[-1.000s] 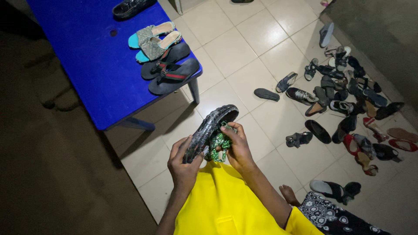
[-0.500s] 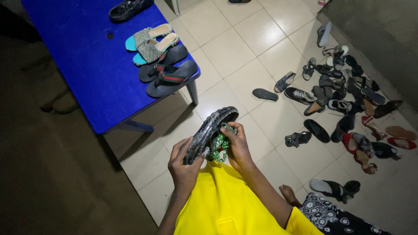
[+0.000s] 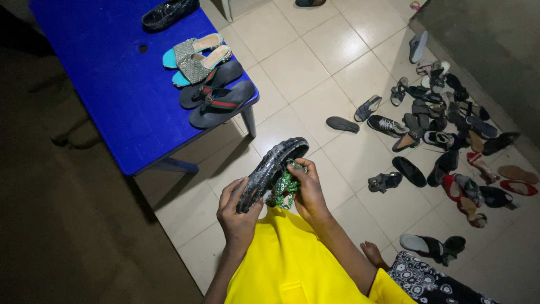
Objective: The person cleans the sole of a black shoe by hand using a green sponge, scrubbing the tread and edges of the sole.
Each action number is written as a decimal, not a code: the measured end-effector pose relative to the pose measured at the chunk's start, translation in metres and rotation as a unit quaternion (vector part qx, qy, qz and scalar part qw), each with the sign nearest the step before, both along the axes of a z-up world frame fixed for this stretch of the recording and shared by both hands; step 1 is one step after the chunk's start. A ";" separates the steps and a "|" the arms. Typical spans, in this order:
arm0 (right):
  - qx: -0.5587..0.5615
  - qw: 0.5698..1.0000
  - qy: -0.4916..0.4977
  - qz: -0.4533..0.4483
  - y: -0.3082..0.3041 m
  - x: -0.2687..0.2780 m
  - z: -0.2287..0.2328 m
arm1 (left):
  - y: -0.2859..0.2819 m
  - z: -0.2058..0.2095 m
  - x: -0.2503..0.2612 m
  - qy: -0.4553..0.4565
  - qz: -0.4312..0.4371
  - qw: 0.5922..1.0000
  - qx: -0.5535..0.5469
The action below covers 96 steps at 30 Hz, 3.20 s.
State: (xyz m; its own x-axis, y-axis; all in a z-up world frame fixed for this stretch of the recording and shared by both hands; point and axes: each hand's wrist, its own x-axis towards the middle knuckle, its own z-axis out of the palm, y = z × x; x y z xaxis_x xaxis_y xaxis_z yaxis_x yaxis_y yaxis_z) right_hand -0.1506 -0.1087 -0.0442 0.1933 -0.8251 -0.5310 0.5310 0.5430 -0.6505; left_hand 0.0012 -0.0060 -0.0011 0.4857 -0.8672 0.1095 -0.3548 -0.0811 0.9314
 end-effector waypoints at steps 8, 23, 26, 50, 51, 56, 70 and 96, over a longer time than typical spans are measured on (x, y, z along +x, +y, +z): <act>-0.043 0.962 -0.266 -0.033 -0.006 -0.007 0.034 | 0.001 -0.004 0.004 -0.091 0.005 0.996 0.011; -0.545 0.735 0.380 0.134 0.012 -0.005 0.033 | 0.004 0.001 0.006 -0.187 -0.027 0.982 -0.009; -0.558 0.711 0.402 0.148 0.014 -0.001 0.038 | 0.005 -0.001 0.007 -0.211 -0.016 0.977 -0.038; -0.557 0.630 0.519 0.153 0.013 0.006 0.045 | -0.009 0.007 0.003 -0.214 -0.012 0.974 -0.071; -0.560 0.629 0.518 0.151 0.008 0.005 0.045 | -0.009 0.008 0.002 -0.216 -0.010 0.974 -0.074; -0.612 0.631 0.453 0.150 0.019 0.006 0.053 | -0.011 0.006 -0.002 -0.211 -0.003 0.974 -0.081; -0.558 0.662 0.495 0.074 0.007 0.004 0.038 | -0.008 0.014 -0.001 -0.203 0.014 0.973 -0.110; -0.593 0.643 0.473 0.105 0.029 0.009 0.051 | 0.013 0.016 0.008 -0.236 0.025 0.965 -0.115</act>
